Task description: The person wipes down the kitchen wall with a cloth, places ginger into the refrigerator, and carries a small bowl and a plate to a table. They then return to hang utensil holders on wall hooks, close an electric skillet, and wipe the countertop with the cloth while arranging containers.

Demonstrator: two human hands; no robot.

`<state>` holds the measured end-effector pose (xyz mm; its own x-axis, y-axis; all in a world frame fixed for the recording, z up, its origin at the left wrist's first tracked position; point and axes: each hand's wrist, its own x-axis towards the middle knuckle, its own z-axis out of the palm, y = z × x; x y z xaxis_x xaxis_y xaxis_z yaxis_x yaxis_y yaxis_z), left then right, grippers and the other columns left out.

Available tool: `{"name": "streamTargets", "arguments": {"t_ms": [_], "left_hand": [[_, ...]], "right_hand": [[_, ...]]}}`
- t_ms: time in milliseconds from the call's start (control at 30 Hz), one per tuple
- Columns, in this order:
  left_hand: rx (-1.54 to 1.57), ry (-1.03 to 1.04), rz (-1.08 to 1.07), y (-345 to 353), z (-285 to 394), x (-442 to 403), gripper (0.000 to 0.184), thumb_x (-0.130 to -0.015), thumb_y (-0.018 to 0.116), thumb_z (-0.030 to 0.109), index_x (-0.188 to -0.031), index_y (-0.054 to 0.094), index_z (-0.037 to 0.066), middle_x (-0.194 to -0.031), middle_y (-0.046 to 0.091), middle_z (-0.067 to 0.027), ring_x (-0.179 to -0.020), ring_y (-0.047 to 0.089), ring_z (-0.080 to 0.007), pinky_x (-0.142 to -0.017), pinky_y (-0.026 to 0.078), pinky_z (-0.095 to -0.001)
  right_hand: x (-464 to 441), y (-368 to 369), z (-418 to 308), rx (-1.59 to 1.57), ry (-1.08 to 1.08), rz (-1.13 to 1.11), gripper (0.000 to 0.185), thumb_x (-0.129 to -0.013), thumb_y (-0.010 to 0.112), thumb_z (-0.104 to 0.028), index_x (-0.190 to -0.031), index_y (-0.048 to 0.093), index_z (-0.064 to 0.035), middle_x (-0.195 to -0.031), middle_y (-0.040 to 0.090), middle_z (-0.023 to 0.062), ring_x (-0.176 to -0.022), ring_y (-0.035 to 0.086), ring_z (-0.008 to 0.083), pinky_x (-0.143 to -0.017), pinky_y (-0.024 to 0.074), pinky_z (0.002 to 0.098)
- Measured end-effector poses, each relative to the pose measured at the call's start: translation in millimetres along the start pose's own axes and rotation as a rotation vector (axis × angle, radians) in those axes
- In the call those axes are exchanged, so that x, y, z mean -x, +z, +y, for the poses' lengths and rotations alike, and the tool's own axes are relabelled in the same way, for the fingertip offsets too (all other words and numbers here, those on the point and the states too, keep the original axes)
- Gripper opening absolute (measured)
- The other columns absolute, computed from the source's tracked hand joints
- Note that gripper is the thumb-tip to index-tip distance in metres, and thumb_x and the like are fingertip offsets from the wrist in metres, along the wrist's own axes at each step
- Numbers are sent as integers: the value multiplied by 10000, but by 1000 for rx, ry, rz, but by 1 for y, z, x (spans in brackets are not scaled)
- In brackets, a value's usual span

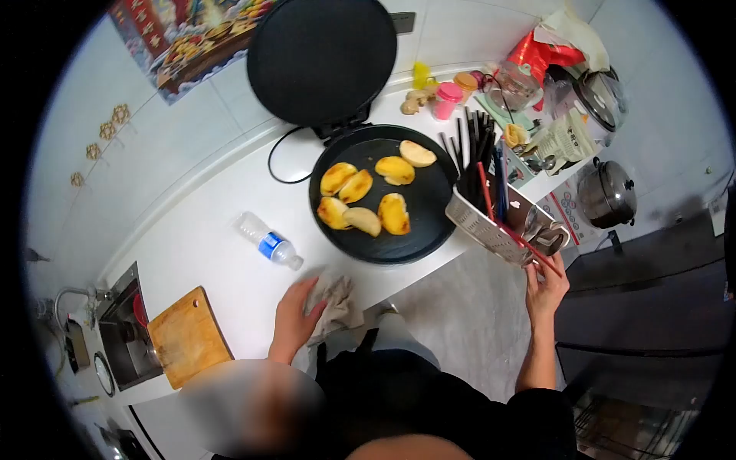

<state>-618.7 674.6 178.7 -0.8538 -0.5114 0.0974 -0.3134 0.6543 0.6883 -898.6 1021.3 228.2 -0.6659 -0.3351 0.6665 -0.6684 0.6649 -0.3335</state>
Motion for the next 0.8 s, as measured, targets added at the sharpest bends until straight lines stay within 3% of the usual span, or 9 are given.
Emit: {"name": "streamTargets", "arguments": {"t_ms": [133, 233, 333, 400, 533, 567, 667, 700, 800], "left_hand": [[186, 174, 9, -57, -6, -38, 751, -694, 812, 135, -1348, 448, 69, -1332, 510, -169, -1202, 515, -341, -1016, 414, -386], [275, 317, 106, -114, -29, -44, 929, -663, 840, 165, -1438, 333, 89, -1398, 438, -151, -1288, 434, -331, -1067, 361, -386], [773, 231, -62, -195, -63, -38, 1012, -633, 870, 366, -1433, 349, 29, -1419, 431, -151, -1350, 364, -264, -1118, 283, -394], [1031, 23, -229, -250, -99, -20, 863, -629, 875, 321, -1342, 480, 39, -1339, 514, -130, -1289, 446, -246, -1091, 339, -398], [535, 222, -57, -338, -166, 34, 663, -585, 880, 183, -1177, 599, 85, -1199, 582, -62, -1174, 527, -229, -1016, 425, -382], [429, 284, 35, -357, -179, 39, 664, -573, 883, 164, -1170, 601, 89, -1192, 582, -57, -1155, 538, -228, -1003, 434, -377], [102, 436, 196, -400, -224, 44, 690, -572, 872, 69, -1192, 570, 91, -1160, 585, -46, -1070, 571, -198, -944, 471, -359], [430, 220, 106, -410, -240, 45, 786, -557, 888, 64, -1252, 522, 86, -1249, 521, -56, -1170, 503, -198, -1005, 413, -338], [486, 40, 148, -461, -266, 31, 829, -556, 882, 61, -1286, 491, 88, -1200, 578, -38, -1150, 521, -172, -1012, 405, -338]], "right_hand": [[-17, 3, -121, -163, -106, -147, 182, -684, 716, -1, -827, 626, -66, -941, 612, 108, -806, 646, 314, -647, 505, 352], [-14, 37, -205, -251, -272, -205, 188, -672, 723, 1, -816, 623, -66, -931, 604, 110, -778, 642, 305, -626, 498, 352], [-7, 68, -306, -301, -380, -282, 217, -650, 738, -4, -833, 641, -66, -889, 579, 117, -714, 620, 292, -595, 481, 354], [-5, 91, -362, -433, -449, -352, 207, -659, 743, -21, -839, 646, -57, -887, 573, 126, -698, 613, 295, -589, 477, 352], [-2, 141, -459, -679, -585, -423, 186, -685, 756, -68, -829, 641, -42, -929, 584, 163, -712, 631, 302, -595, 488, 339], [0, 154, -479, -740, -550, -472, 199, -702, 766, -113, -833, 637, -38, -1013, 595, 199, -836, 643, 341, -690, 511, 352], [-18, 184, -546, -692, -822, -281, 226, -677, 775, -59, -836, 618, -24, -1118, 570, 215, -989, 584, 383, -822, 468, 365], [-17, 200, -557, -783, -698, -426, 227, -703, 769, -57, -876, 627, -22, -1153, 563, 225, -1061, 568, 393, -889, 452, 368], [-34, 251, -606, -842, -726, -350, 222, -757, 759, -90, -924, 623, -36, -1276, 497, 236, -1098, 568, 405, -901, 498, 410]]}}
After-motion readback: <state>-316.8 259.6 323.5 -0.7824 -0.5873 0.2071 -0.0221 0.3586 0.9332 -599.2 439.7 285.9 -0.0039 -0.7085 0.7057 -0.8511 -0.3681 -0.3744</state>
